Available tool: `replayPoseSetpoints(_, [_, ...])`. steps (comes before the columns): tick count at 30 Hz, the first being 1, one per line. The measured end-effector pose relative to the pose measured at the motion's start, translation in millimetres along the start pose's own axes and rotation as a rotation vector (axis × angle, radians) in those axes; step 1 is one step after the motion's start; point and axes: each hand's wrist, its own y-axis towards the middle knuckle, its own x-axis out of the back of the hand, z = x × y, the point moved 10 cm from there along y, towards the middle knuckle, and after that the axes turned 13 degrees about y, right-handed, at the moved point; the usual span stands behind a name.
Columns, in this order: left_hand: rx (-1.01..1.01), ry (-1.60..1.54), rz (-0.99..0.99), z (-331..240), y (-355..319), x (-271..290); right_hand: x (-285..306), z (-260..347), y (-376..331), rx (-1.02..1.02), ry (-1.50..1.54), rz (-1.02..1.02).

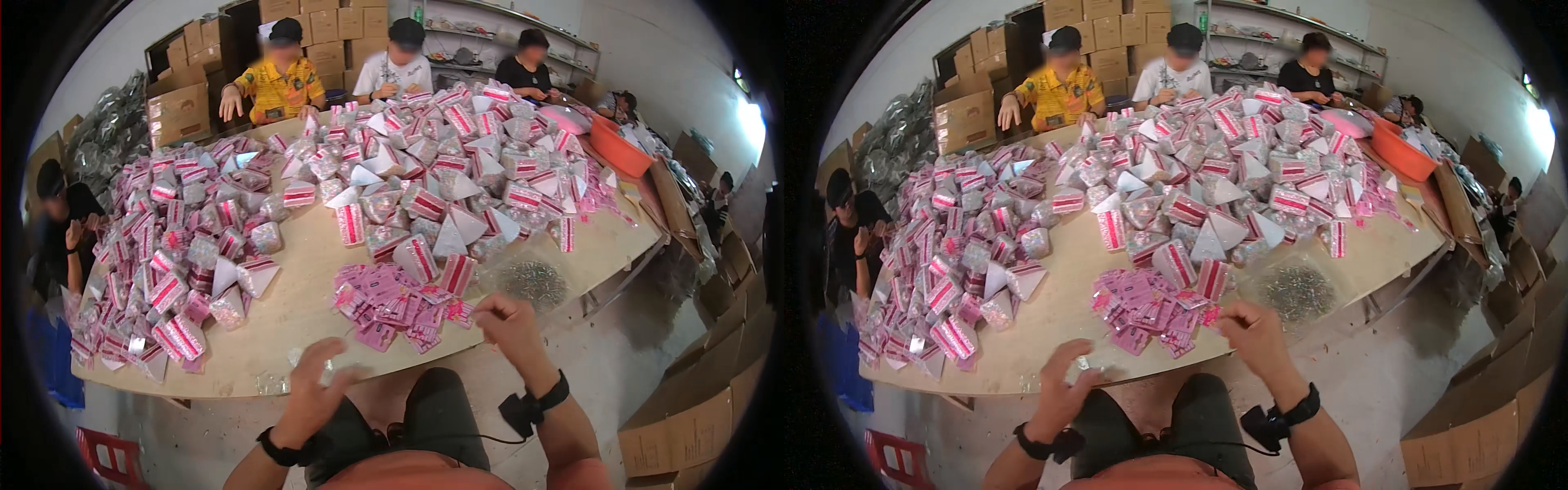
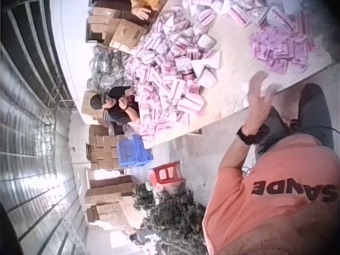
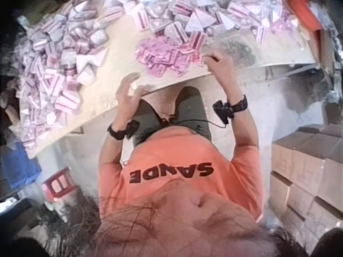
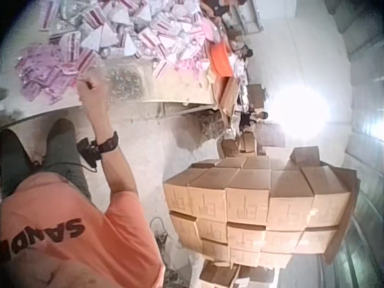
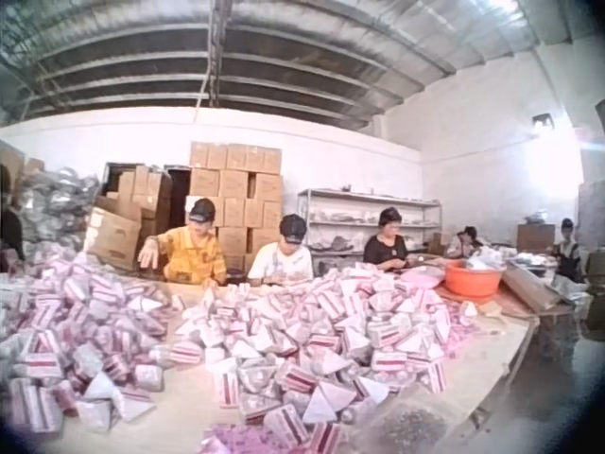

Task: The person inserts small pink paper labels into clear plastic bags containing colorful beads. They seal the bags and place them on a large table alongside other workers who are performing the same task. The person handles the items one at a time, picking up a bag, inserting the label, and moving the finished product to a pile.

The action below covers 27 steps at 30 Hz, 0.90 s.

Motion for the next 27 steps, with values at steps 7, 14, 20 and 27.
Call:
replayPoseSetpoints(7, [0.287,-0.66,0.217,-20,19,-61,-79,4,-21,-0.136,0.005,0.251])
replayPoseSetpoints(14, [0.362,-0.727,0.261,-7,5,-81,-101,-9,-26,-0.056,-0.036,0.301])
replayPoseSetpoints(20, [0.496,-0.822,0.235,7,-9,-84,-107,-30,-38,-0.121,-0.023,0.317])
replayPoseSetpoints(27, [0.721,-1.083,0.3,22,-29,-101,-111,-4,-46,0.238,-0.176,0.349])
